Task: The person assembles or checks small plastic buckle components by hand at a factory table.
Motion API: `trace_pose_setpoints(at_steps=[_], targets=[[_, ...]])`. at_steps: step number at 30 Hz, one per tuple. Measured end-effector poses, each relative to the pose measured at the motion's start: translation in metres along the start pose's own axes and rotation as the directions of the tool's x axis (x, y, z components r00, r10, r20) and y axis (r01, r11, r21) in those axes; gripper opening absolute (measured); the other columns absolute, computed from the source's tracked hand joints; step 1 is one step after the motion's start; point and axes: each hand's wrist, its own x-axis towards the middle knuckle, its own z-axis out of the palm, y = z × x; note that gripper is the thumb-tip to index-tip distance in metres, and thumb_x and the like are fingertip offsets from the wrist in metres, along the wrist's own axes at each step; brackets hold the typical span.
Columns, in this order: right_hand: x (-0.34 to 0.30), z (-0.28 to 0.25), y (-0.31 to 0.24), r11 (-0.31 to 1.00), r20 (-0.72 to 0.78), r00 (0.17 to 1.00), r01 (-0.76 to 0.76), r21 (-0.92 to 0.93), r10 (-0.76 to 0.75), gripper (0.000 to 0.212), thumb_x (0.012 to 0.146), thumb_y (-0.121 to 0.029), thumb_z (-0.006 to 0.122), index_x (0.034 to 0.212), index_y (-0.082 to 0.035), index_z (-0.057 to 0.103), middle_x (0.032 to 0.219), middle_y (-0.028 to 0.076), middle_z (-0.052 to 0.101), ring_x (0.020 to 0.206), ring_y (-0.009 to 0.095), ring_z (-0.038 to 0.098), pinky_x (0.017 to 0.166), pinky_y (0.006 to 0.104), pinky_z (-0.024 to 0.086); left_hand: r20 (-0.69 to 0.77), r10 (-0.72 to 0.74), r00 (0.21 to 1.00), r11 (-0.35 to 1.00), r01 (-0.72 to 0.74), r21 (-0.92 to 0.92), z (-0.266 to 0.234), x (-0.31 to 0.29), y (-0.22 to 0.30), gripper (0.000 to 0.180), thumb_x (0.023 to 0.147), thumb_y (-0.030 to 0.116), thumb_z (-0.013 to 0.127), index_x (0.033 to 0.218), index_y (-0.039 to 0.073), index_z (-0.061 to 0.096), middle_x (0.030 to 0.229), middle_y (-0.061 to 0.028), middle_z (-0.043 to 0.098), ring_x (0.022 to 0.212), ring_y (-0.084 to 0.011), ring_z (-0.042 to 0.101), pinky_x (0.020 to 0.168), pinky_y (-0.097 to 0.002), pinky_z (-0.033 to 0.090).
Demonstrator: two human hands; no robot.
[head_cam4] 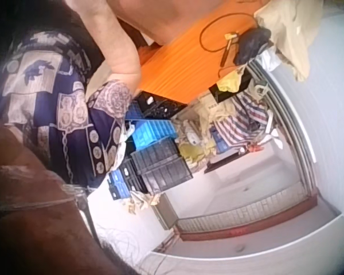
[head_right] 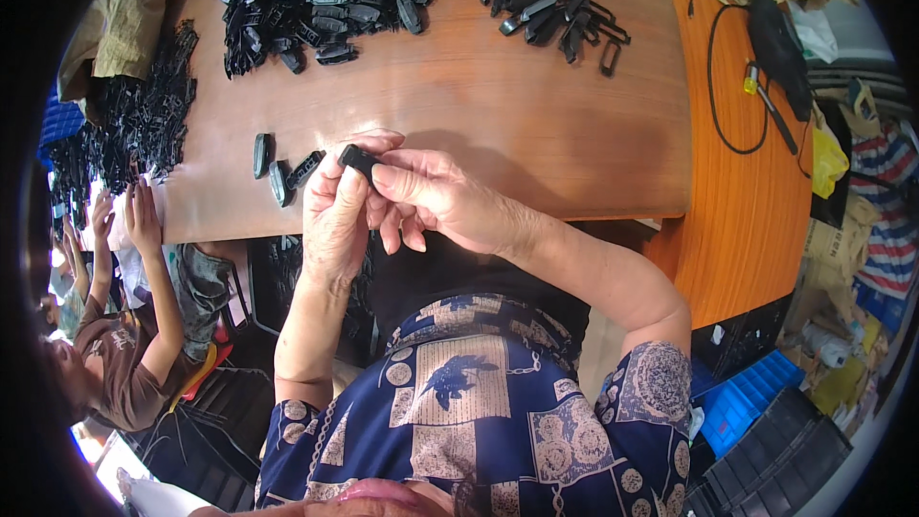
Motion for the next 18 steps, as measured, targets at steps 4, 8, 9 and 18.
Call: trace_pose_setpoints(at_steps=[4,8,9,18], targets=[[0.001,0.000,-0.008,0.994,-0.047,0.997,-0.061,-0.089,0.057,0.033,0.100,-0.028,0.046,0.118,-0.001,0.053,0.090,0.007,0.060,0.071,0.014,0.064,0.051,0.0217,0.048,-0.005,0.154,0.988,0.976,-0.152,0.158,-0.005,0.008,0.000,0.019,0.094,0.017,0.058,0.105,0.002,0.061,0.119,-0.0088,0.055,0.099,-0.0101,0.054,0.090,-0.0265,0.042],[-0.003,-0.026,-0.047,0.709,-0.031,0.999,-0.028,-0.705,0.009,0.047,0.087,-0.030,0.068,0.120,-0.001,0.051,0.103,0.008,0.061,0.091,0.017,0.062,0.070,0.0301,0.052,0.030,0.110,0.994,0.860,-0.110,0.498,-0.009,0.005,0.020,0.019,0.087,0.013,0.065,0.099,0.000,0.061,0.106,-0.0090,0.057,0.100,-0.0182,0.056,0.085,-0.0297,0.045],[0.000,-0.026,-0.072,0.422,-0.177,0.977,-0.112,-0.900,-0.118,0.047,0.082,-0.028,0.072,0.117,-0.003,0.054,0.103,0.008,0.062,0.088,0.019,0.061,0.076,0.0326,0.050,0.115,0.179,0.977,0.627,-0.203,0.752,-0.017,0.007,0.028,0.021,0.086,0.015,0.067,0.099,0.000,0.061,0.102,-0.0109,0.058,0.094,-0.0218,0.058,0.081,-0.0309,0.047],[0.021,-0.109,-0.155,-0.630,0.027,0.932,-0.223,-0.744,-0.362,0.017,0.083,-0.015,0.063,0.097,-0.005,0.058,0.092,0.006,0.056,0.092,0.027,0.055,0.080,0.0417,0.046,0.171,0.440,0.882,-0.311,-0.029,0.950,-0.059,0.085,0.064,0.025,0.080,0.008,0.065,0.105,0.010,0.062,0.088,-0.0082,0.060,0.077,-0.0271,0.062,0.069,-0.0362,0.051]])
